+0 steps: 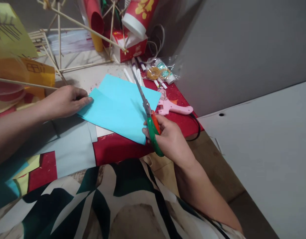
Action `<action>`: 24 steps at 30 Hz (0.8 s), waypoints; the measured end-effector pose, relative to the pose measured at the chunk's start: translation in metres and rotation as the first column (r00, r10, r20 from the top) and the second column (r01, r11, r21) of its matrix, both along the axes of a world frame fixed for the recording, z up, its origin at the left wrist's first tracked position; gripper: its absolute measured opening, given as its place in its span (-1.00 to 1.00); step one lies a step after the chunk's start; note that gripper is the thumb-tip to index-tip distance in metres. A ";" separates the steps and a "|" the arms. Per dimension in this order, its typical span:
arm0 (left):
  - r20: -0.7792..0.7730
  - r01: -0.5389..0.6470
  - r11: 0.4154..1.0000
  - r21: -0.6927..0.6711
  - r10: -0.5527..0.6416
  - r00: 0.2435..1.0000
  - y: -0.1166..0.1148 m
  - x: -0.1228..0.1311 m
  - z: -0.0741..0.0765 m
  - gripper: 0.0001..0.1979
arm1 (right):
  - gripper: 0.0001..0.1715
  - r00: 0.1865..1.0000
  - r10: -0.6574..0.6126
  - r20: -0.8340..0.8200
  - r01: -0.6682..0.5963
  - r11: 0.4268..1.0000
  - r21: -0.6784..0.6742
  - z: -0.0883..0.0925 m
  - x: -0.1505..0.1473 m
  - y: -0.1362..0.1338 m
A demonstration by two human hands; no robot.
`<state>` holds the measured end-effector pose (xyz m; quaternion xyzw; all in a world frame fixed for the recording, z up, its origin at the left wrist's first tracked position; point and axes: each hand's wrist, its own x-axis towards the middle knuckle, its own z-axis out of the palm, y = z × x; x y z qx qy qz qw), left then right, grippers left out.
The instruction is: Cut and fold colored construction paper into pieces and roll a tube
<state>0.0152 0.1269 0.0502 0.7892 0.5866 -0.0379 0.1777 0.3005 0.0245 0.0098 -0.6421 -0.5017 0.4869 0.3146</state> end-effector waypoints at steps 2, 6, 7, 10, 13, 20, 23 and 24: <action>0.009 0.011 1.000 0.015 -0.012 1.000 -0.003 0.000 0.000 -0.66 | -0.59 0.997 0.017 0.081 -0.021 0.999 0.050 -0.002 -0.001 -0.001; 0.031 0.003 1.000 0.001 -0.003 1.000 -0.009 0.003 -0.003 -0.54 | -0.71 0.968 0.051 0.247 -0.089 0.986 0.144 -0.008 -0.003 -0.002; 0.024 -0.006 1.000 -0.007 0.006 1.000 -0.011 0.003 -0.004 -0.50 | -0.73 0.959 0.058 0.276 -0.104 0.982 0.157 -0.008 -0.004 -0.003; -0.022 -0.012 1.000 0.001 0.012 1.000 -0.018 0.001 -0.007 -0.41 | -0.74 0.942 0.063 0.330 -0.129 0.974 0.184 -0.009 -0.004 -0.003; -0.016 0.001 0.999 0.041 0.000 1.000 -0.025 -0.006 -0.010 -0.34 | -0.70 0.932 0.074 0.356 -0.148 0.971 0.185 -0.008 -0.006 -0.004; 0.063 -0.015 0.975 0.222 0.001 0.998 -0.040 -0.029 -0.019 -0.41 | -0.74 0.916 0.096 0.390 -0.180 0.966 0.184 -0.008 -0.008 -0.006; -0.021 0.045 0.938 0.344 -0.040 0.999 -0.044 -0.046 -0.025 -0.47 | -0.66 0.920 0.090 0.381 -0.162 0.973 0.163 -0.010 -0.008 -0.007; -0.037 0.060 0.934 0.352 -0.050 0.998 -0.044 -0.053 -0.027 -0.49 | -0.63 0.921 0.085 0.380 -0.155 0.975 0.158 -0.011 -0.008 -0.008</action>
